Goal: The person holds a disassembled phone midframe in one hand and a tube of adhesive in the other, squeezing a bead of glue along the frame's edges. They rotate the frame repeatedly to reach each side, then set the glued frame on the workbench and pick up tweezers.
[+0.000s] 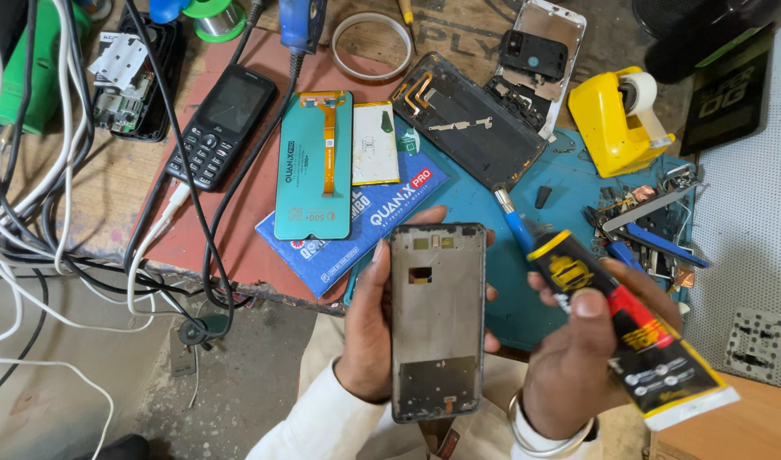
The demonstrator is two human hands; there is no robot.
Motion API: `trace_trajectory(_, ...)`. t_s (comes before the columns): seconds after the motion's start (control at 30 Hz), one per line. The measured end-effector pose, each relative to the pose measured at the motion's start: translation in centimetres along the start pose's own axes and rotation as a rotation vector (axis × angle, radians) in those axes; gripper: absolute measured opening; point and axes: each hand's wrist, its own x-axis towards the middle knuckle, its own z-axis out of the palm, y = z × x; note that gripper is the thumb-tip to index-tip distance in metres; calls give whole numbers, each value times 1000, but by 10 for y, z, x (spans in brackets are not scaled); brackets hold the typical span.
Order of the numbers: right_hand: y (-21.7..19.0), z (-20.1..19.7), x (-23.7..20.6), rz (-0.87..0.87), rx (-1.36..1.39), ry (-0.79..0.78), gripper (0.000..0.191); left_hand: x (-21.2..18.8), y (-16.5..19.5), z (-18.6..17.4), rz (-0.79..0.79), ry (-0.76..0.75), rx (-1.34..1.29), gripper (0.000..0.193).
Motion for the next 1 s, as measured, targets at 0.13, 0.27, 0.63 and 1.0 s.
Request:
trace_trajectory(0.13,-2,-2,30,287,160,71,44,17,32,-1,-201,-43,105,68)
trace_trajectory(0.27,8,-6,35,195,117,-30,36,29,40,3,-288,-68,152,65)
trace_trajectory(0.63,30,-26,32,143,-5,32,32,31,37,3,-355,42,161,64)
trace_trajectory(1.0,36,-28,30,43,29,-91,33,31,36,0,-326,12,134,62)
